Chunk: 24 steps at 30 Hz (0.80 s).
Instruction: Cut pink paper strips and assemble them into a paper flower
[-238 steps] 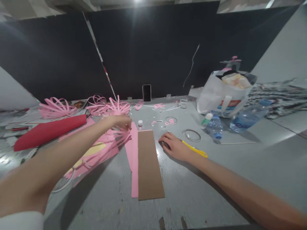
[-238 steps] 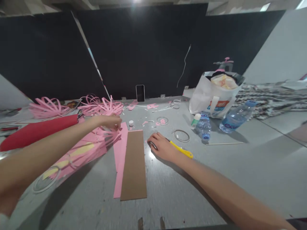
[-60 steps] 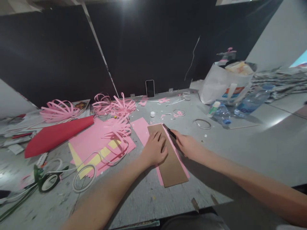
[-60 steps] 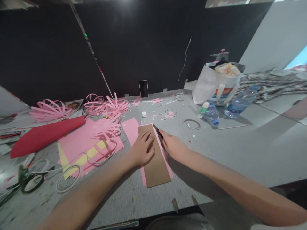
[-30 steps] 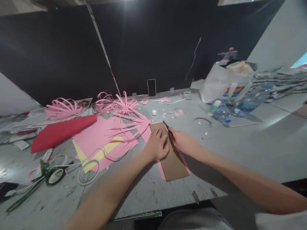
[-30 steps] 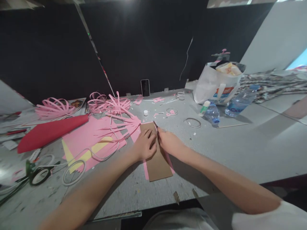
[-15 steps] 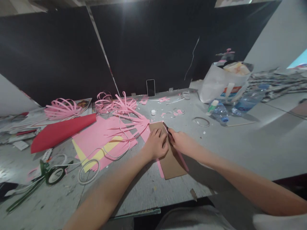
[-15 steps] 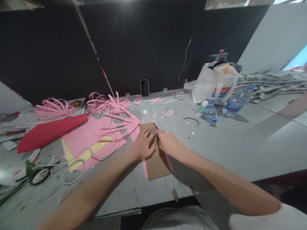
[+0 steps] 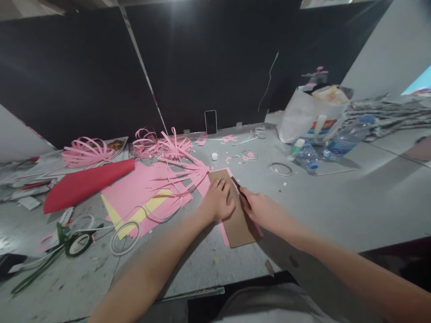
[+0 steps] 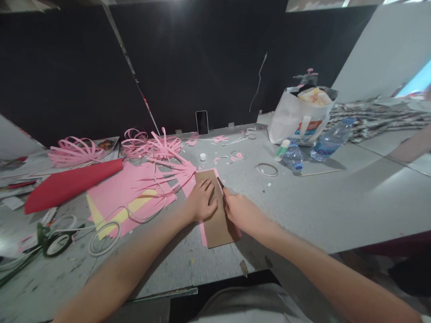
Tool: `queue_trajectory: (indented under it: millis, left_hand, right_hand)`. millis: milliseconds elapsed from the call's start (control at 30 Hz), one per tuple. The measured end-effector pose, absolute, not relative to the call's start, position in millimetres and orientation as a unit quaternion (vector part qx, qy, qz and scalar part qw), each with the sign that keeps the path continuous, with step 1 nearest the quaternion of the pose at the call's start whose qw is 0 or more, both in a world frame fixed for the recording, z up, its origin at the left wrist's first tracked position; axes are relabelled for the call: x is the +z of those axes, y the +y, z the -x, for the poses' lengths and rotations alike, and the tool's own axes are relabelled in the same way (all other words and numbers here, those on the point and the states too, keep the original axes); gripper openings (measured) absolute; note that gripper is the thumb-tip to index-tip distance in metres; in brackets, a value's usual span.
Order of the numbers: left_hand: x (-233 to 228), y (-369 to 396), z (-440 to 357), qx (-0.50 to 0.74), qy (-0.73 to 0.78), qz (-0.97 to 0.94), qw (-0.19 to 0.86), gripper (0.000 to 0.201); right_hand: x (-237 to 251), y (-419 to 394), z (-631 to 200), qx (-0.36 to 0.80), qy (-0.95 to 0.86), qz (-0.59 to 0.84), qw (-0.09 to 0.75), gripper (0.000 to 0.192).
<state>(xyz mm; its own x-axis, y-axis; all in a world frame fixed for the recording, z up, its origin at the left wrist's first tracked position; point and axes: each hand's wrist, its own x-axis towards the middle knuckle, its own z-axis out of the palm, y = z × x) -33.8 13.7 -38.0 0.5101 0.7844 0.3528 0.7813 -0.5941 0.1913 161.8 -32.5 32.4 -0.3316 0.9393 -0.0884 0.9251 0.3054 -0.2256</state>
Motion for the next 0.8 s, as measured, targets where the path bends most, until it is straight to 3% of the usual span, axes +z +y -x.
queue_trajectory:
  millis: [433,800]
  left_hand:
    - [-35,13,33,0.199,0.456,-0.868,0.009,0.059]
    - [-37,14,34,0.207,0.464,-0.861,0.018,0.056]
  right_hand:
    - [29,-84,-178,0.201,-0.782,0.589,0.019,0.043]
    - [23,-130,-200,0.169,-0.789,0.59,-0.006,0.061]
